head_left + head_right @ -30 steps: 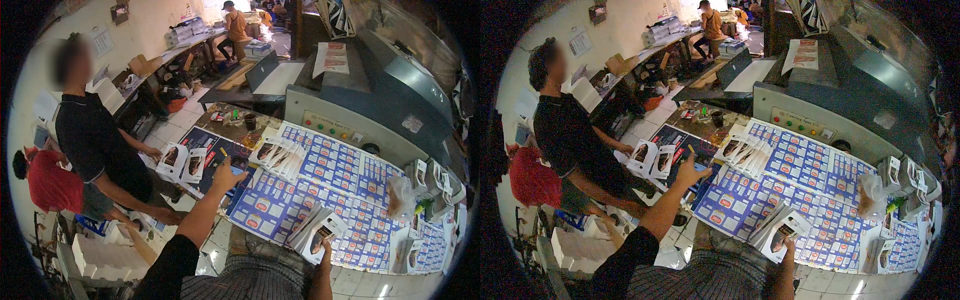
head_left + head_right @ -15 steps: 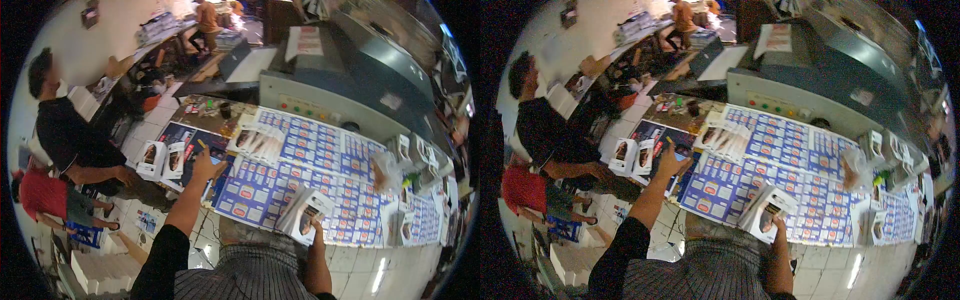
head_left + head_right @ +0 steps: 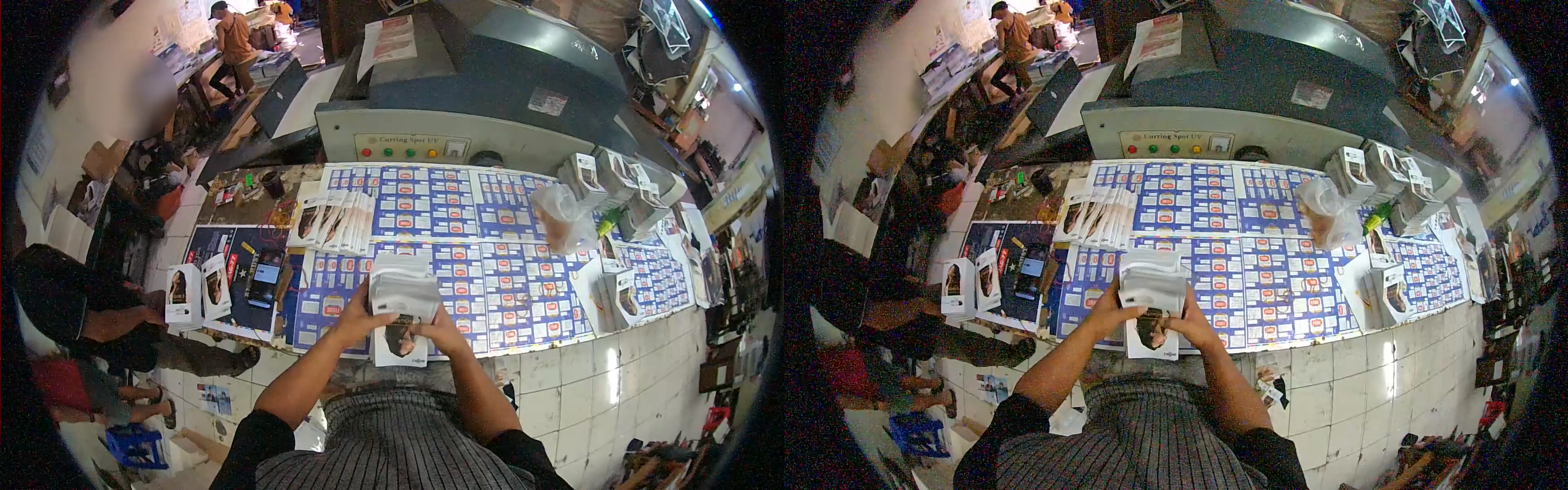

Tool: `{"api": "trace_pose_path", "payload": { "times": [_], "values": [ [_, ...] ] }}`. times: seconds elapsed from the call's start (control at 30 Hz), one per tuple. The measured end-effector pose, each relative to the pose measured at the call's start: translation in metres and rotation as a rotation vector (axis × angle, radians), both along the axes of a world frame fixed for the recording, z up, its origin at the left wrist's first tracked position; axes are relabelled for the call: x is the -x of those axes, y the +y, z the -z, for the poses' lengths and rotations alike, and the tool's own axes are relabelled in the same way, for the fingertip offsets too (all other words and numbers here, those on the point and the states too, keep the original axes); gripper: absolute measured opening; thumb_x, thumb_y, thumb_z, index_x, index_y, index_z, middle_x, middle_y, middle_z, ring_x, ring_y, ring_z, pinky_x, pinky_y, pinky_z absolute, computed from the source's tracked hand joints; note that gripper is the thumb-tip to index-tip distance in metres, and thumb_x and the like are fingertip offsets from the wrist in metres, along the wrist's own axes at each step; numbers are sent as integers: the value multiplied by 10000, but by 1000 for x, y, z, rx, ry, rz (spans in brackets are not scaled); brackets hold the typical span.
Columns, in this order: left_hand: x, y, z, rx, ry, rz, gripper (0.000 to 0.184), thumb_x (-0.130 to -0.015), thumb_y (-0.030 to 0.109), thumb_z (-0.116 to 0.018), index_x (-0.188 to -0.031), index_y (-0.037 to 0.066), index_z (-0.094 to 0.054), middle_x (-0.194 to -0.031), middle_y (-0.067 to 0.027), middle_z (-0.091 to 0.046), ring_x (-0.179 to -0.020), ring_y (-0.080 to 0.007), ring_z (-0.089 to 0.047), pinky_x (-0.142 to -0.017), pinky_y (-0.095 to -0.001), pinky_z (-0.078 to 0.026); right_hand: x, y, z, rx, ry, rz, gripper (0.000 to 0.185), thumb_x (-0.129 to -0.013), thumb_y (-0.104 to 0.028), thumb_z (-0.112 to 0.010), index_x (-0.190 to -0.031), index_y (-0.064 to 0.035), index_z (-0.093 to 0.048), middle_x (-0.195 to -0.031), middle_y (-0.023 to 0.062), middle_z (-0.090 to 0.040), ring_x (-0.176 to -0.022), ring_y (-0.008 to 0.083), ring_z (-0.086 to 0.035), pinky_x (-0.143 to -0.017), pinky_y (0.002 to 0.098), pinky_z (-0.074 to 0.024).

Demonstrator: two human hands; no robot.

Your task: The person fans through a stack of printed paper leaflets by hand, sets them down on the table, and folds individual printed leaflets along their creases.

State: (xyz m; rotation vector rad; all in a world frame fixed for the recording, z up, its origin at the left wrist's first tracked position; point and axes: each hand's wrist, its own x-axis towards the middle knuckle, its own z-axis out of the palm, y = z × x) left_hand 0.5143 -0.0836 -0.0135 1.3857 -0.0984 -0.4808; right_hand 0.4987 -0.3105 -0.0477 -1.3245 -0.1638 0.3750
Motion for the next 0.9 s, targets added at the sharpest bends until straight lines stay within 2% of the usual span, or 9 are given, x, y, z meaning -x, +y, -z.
{"api": "trace_pose_path", "payload": {
  "times": [0.03, 0.1, 0.27, 0.37, 0.43, 0.53, 0.63, 0.83, 0.9],
  "values": [
    [3, 3, -3, -11, -1, 2, 1116, -760, 149, -832, -1537, 61, -36, -1449, -156, -391, -1305, -254, -449, -1044, -369, -419, -4, -1, -5, -11, -1, 2, 982, -736, -114, -773, -1499, -37, -159, -1303, 154, -514, -1178, 283, -535, -992, 427, -447],
    [17, 12, -5, -134, -182, 23, 1136, -738, 149, -852, -1535, 66, -47, -1455, -161, -384, -1306, -260, -454, -1051, -395, -420, -6, -1, -21, 180, -193, -74, 1159, -684, -103, -840, -1551, -82, -70, -1525, 151, -316, -1398, 277, -325, -1128, 386, -304],
    [23, 35, 37, -265, -91, 235, 1290, -668, 219, -909, -1555, 138, 24, -1556, -171, -253, -1387, -301, -352, -1127, -457, -323, -2, -5, -26, 343, -271, -148, 1237, -682, -162, -861, -1549, -70, 17, -1576, 201, -210, -1444, 316, -248, -1159, 382, -256],
    [13, 39, 51, 36, -237, 188, 1320, -686, 321, -894, -1552, 156, 87, -1595, -168, -159, -1439, -305, -251, -1169, -445, -227, 10, -6, -20, 450, -272, -115, 1228, -707, -199, -851, -1544, -61, 36, -1579, 217, -184, -1447, 333, -239, -1160, 384, -252],
    [8, 35, 49, 39, 18, 11, 1289, -697, 573, -810, -1560, 144, 45, -1607, -154, -115, -1452, -291, -212, -1175, -441, -190, 20, -1, -4, 418, -383, -5, 1216, -723, -235, -844, -1542, -47, 34, -1583, 227, -154, -1449, 333, -232, -1157, 387, -258],
    [-5, 30, 99, 248, 133, -6, 1192, -729, 766, -631, -1565, 134, -64, -1596, -132, -172, -1435, -292, -248, -1148, -437, -242, 36, 10, -1, 370, -272, 47, 1210, -730, -246, -840, -1539, -33, 33, -1590, 227, -123, -1461, 326, -196, -1166, 391, -230],
    [8, 8, 53, 259, 92, -3, 1114, -758, 823, -521, -1550, 122, -170, -1565, -109, -255, -1411, -280, -290, -1124, -428, -285, 37, 16, 9, 408, -289, 52, 1212, -727, -244, -843, -1541, -41, 32, -1594, 227, -109, -1471, 316, -162, -1171, 395, -210],
    [-11, 16, 103, 499, 255, -26, 1013, -818, 794, -467, -1533, 122, -217, -1519, -101, -334, -1387, -271, -326, -1102, -415, -318, 27, 21, 9, 478, -457, 87, 1212, -710, -216, -852, -1547, -61, 10, -1601, 241, -36, -1488, 337, -83, -1182, 407, -184],
    [-16, 16, 110, 392, 182, -56, 980, -836, 789, -433, -1531, 129, -228, -1505, -104, -351, -1381, -268, -333, -1098, -413, -323, 27, 22, 20, 479, -448, 85, 1221, -701, -197, -857, -1545, -57, 14, -1601, 245, -12, -1488, 348, -70, -1184, 409, -179]
  ]
}}
